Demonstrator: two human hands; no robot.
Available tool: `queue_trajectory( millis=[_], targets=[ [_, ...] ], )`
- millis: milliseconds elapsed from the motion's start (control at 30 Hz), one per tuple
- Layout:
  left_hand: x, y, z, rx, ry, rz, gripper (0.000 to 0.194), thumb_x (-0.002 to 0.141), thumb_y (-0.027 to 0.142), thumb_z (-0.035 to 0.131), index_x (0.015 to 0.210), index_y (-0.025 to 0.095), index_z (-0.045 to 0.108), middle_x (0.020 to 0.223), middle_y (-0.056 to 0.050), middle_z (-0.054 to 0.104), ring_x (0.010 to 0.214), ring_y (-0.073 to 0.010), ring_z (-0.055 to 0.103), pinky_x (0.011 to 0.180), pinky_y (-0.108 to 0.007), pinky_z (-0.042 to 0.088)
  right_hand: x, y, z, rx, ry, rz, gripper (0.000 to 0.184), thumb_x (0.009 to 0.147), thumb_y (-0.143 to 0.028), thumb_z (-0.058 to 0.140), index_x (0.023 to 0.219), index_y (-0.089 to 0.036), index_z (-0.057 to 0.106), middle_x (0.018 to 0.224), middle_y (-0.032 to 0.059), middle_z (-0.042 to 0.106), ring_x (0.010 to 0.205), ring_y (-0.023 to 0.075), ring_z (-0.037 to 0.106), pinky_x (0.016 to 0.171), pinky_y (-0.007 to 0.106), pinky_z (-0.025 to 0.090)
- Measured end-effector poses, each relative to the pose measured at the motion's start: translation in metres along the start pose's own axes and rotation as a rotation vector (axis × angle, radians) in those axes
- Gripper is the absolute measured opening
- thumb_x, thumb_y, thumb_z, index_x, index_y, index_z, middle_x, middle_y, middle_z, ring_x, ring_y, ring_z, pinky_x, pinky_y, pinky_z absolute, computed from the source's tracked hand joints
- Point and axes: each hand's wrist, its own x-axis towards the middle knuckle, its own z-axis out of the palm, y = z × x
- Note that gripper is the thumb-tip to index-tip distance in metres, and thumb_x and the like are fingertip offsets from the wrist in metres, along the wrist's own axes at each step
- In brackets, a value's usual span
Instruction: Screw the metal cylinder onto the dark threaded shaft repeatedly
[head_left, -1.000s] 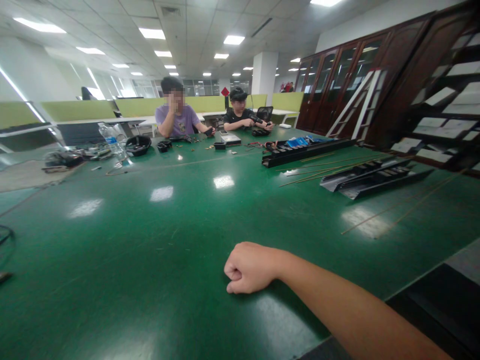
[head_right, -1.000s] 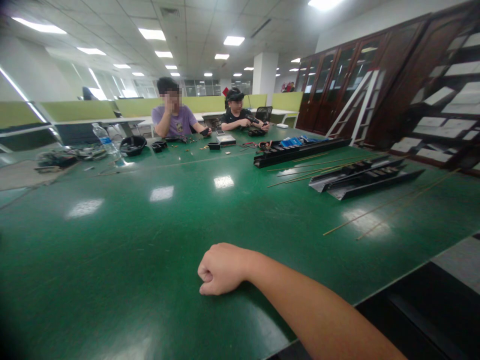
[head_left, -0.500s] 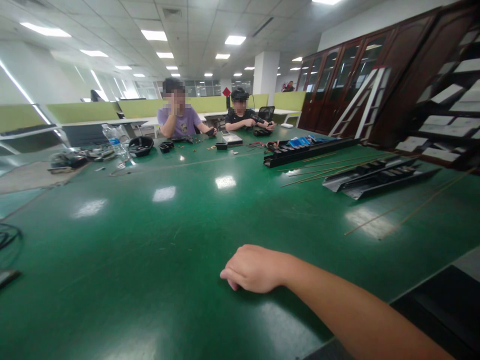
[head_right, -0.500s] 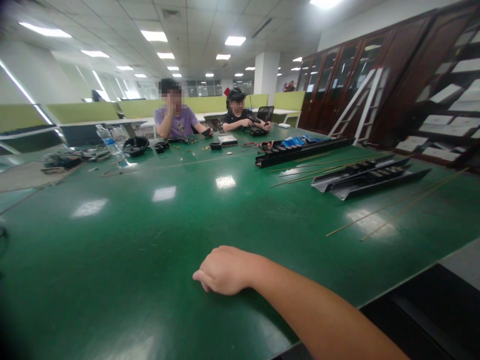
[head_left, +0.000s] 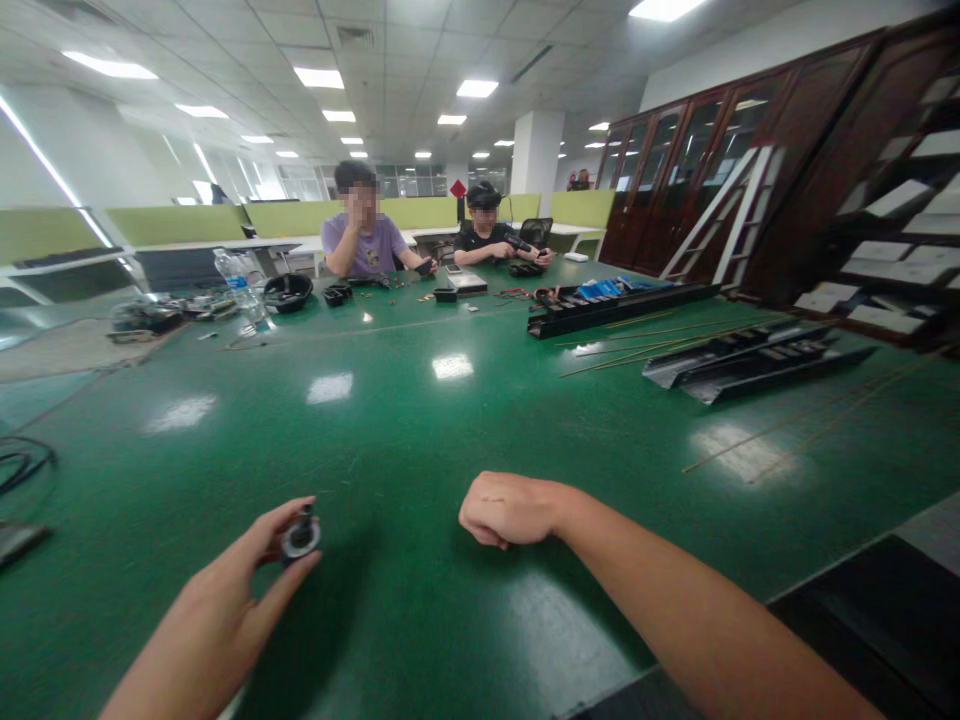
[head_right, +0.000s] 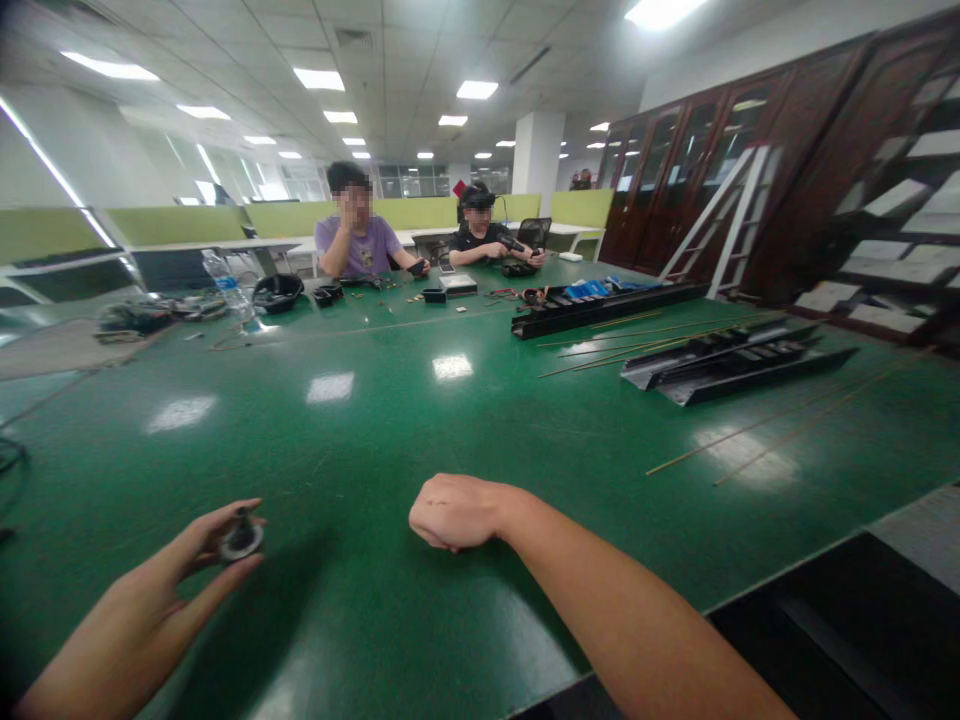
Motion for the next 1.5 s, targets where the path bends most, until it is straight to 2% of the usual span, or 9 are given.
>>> queue_trajectory(
  millis=[33,133,200,267,433,567,833,1100,1500],
  targets=[
    [0.007,0.015,0.009,-0.064,-0.084,0.049,0.054,0.088,0.059,0.051,0.133,0.028,0.048,0.121,-0.004,0.067,0.105,-0.0251,0.068,0.094,-0.041,0.055,-0.001,0.002,-0.001,-0.002,0.041,0.033,0.039,0.089,-0.011,0.042,0.051,-0.015,0.052,0.05,-0.0024,0.051,0.052,0.0096,0.046,0.057,0.022,0.032],
    [0.026,0.058,0.031,-0.14,-0.194,0.165,0.04,0.09,0.044,0.053,0.127,0.028,0.052,0.124,-0.004,0.064,0.112,-0.0241,0.063,0.103,-0.043,0.049,-0.002,0.008,-0.002,-0.034,0.173,0.136,0.041,0.095,-0.026,0.043,0.063,-0.015,0.066,0.057,-0.0003,0.061,0.056,0.0108,0.053,0.059,0.023,0.035],
    [0.034,0.079,0.041,-0.15,-0.264,0.223,0.031,0.091,0.037,0.054,0.121,0.029,0.056,0.121,-0.003,0.065,0.111,-0.0231,0.062,0.102,-0.042,0.048,-0.002,0.012,-0.001,-0.09,0.232,0.168,0.022,0.088,-0.029,0.056,0.081,-0.018,0.074,0.063,-0.0009,0.065,0.06,0.0119,0.056,0.059,0.023,0.035],
    [0.04,0.089,0.048,-0.161,-0.3,0.277,0.028,0.093,0.035,0.054,0.12,0.029,0.058,0.118,-0.002,0.065,0.109,-0.0223,0.062,0.1,-0.04,0.049,-0.002,0.016,0.001,-0.12,0.255,0.178,0.019,0.08,-0.024,0.064,0.096,-0.02,0.074,0.062,-0.0028,0.065,0.058,0.0116,0.055,0.058,0.022,0.034],
    [0.046,0.076,0.069,-0.255,-0.286,0.374,0.028,0.097,0.034,0.048,0.124,0.029,0.056,0.119,-0.003,0.062,0.11,-0.0197,0.06,0.099,-0.035,0.048,0.0,0.018,0.006,-0.057,0.292,0.152,0.021,0.075,-0.028,0.07,0.094,-0.018,0.071,0.066,-0.0031,0.067,0.058,0.0104,0.058,0.053,0.02,0.035],
    [0.045,0.057,0.078,-0.309,-0.232,0.36,0.035,0.094,0.034,0.057,0.128,0.03,0.052,0.123,-0.003,0.062,0.114,-0.0196,0.059,0.101,-0.034,0.046,0.004,0.015,0.01,-0.043,0.354,0.134,0.027,0.075,-0.032,0.072,0.099,-0.02,0.07,0.07,-0.0023,0.069,0.061,0.0113,0.059,0.056,0.021,0.036],
    [0.038,0.065,0.071,-0.357,-0.277,0.266,0.026,0.09,0.029,0.06,0.115,0.027,0.054,0.111,-0.001,0.064,0.101,-0.0184,0.062,0.09,-0.031,0.049,0.008,0.0,0.017,-0.001,0.449,0.101,0.04,0.074,-0.03,0.073,0.113,-0.022,0.066,0.071,-0.0032,0.066,0.06,0.0114,0.056,0.058,0.022,0.037],
    [0.037,0.065,0.068,-0.393,-0.265,0.259,0.025,0.09,0.028,0.061,0.113,0.027,0.052,0.108,-0.001,0.063,0.1,-0.0178,0.062,0.089,-0.03,0.048,0.008,-0.008,0.021,0.012,0.503,0.065,0.025,0.075,-0.024,0.07,0.1,-0.021,0.066,0.072,-0.0029,0.065,0.062,0.0113,0.058,0.061,0.021,0.039],
    [0.039,0.062,0.077,-0.426,-0.232,0.196,0.033,0.088,0.032,0.063,0.119,0.026,0.052,0.114,-0.004,0.066,0.105,-0.0202,0.064,0.095,-0.036,0.051,0.012,-0.002,0.024,-0.065,0.499,0.054,0.019,0.08,-0.024,0.065,0.098,-0.019,0.069,0.075,0.0001,0.067,0.066,0.0126,0.059,0.063,0.022,0.04]
  ],
)
